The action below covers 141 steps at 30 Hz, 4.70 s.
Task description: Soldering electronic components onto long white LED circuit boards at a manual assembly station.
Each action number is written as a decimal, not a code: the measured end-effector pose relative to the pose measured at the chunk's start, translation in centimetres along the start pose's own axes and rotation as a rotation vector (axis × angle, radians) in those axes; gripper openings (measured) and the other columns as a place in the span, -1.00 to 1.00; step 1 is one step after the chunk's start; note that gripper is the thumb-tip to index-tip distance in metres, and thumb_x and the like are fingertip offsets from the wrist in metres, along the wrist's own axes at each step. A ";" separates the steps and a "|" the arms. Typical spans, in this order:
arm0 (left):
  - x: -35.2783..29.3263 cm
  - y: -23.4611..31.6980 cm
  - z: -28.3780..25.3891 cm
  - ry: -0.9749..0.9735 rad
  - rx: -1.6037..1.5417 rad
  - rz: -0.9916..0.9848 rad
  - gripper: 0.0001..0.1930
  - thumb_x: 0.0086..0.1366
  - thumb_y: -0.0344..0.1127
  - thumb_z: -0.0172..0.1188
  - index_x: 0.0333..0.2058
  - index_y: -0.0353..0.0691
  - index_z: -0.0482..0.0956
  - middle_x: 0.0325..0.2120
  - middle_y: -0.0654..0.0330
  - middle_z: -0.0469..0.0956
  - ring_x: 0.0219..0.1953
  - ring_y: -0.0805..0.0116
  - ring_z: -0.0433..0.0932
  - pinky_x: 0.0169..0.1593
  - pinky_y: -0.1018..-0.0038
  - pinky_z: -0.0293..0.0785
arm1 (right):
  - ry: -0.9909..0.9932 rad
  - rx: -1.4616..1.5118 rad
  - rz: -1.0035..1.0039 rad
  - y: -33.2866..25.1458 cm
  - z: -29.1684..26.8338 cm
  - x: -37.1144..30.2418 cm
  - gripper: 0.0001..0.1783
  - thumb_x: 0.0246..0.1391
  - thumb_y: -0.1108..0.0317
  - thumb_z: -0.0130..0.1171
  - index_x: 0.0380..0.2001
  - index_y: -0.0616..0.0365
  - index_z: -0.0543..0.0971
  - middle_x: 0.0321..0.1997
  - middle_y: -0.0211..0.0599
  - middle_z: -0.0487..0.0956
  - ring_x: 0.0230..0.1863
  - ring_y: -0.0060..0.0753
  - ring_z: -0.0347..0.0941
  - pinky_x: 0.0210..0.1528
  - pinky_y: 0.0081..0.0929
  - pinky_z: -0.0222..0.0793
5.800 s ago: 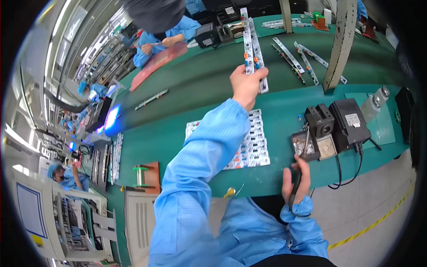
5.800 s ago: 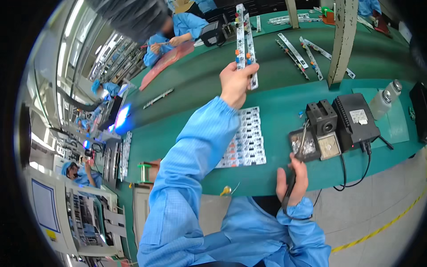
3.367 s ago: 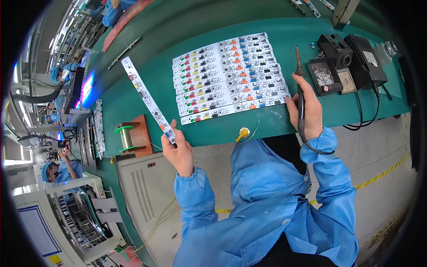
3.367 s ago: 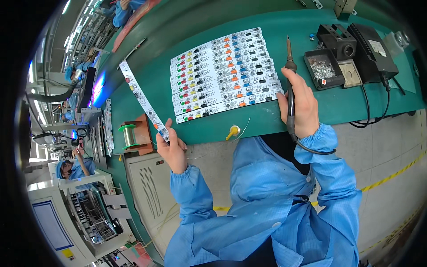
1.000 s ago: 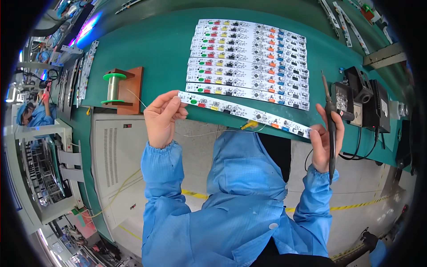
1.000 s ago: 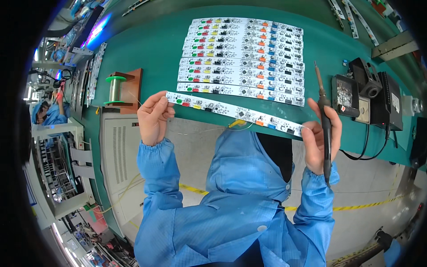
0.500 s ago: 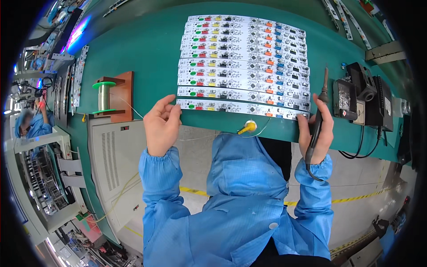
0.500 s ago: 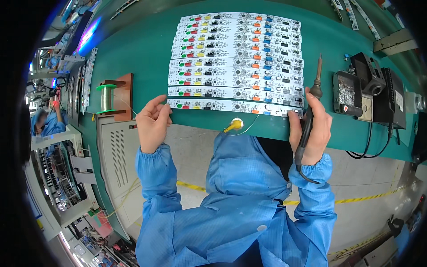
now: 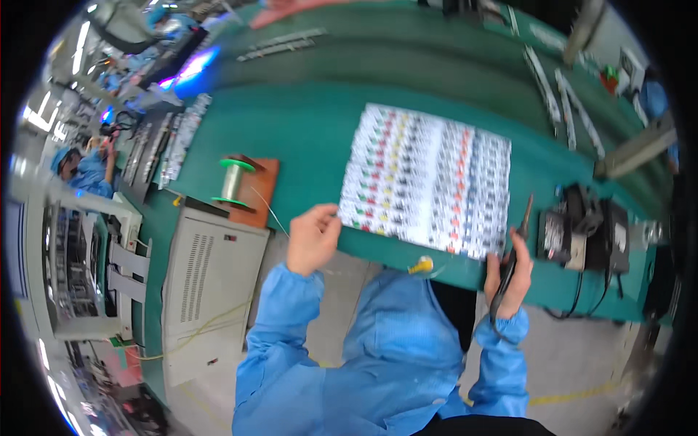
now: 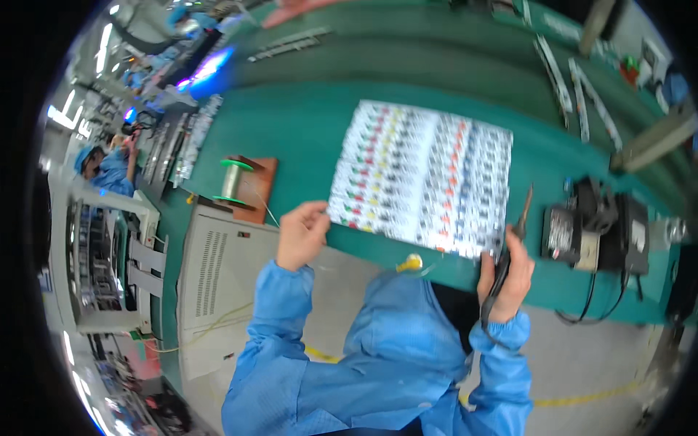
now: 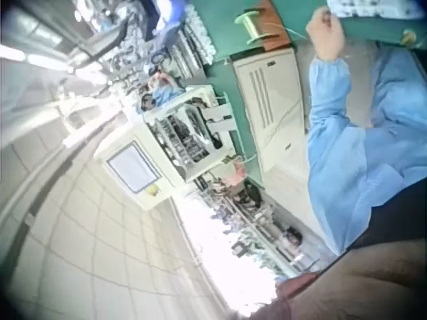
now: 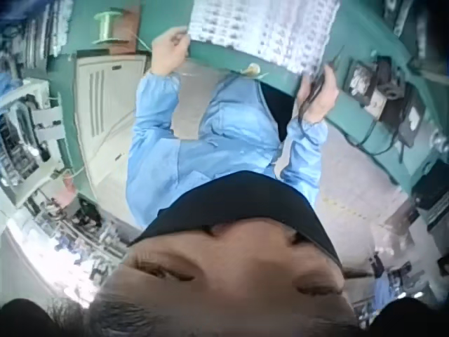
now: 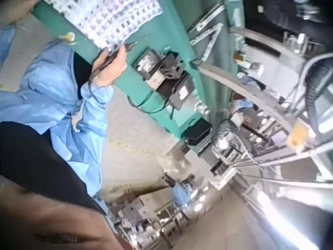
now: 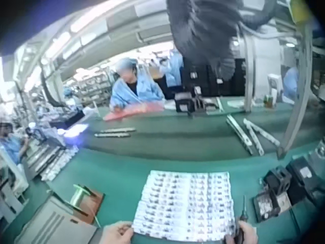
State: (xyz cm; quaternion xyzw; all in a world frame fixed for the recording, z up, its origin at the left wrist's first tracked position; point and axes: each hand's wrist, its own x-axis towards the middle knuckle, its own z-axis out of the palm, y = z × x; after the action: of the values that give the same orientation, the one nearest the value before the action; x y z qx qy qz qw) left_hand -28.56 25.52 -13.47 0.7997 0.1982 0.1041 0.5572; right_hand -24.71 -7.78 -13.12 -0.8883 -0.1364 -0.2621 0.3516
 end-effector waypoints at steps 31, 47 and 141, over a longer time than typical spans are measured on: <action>-15.0 6.4 11.7 -0.812 -0.329 0.700 -0.85 -0.17 -0.59 -0.09 -0.66 -0.25 0.45 -0.66 0.18 0.45 -0.59 0.24 0.45 -0.52 0.41 0.35 | 0.264 0.424 0.202 0.8 -3.9 -2.4 -0.64 0.20 0.35 -0.11 0.01 0.31 0.32 -0.11 -0.17 0.45 -0.12 -0.39 0.34 -0.08 -0.46 0.25; 6.0 23.0 17.2 -0.640 0.369 0.865 -0.79 0.10 -0.40 0.00 -0.66 -0.33 0.43 -0.77 0.06 0.37 -0.71 0.19 0.36 -0.59 0.38 0.24 | 0.456 0.433 0.148 6.2 -5.6 -2.5 -0.59 0.12 0.43 -0.10 0.06 0.15 0.20 -0.06 -0.02 0.38 -0.32 -0.41 0.25 -0.24 -0.47 0.27; 22.1 1.8 -7.0 0.108 0.542 -0.457 -0.60 0.18 -0.05 0.01 -0.28 -0.34 0.50 -0.55 0.08 0.57 -0.52 0.31 0.55 -0.43 0.42 0.49 | 0.568 0.350 0.273 4.5 -3.5 -2.0 -0.60 0.12 0.49 -0.04 0.05 0.32 0.28 -0.04 -0.11 0.44 -0.03 -0.30 0.34 0.03 -0.38 0.23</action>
State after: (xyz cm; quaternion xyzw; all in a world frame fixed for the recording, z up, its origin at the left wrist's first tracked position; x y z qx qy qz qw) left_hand -10.97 40.48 -10.54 0.8467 0.4216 -0.0373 0.3225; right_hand -25.73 -13.55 -14.58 -0.7164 0.0441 -0.4219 0.5539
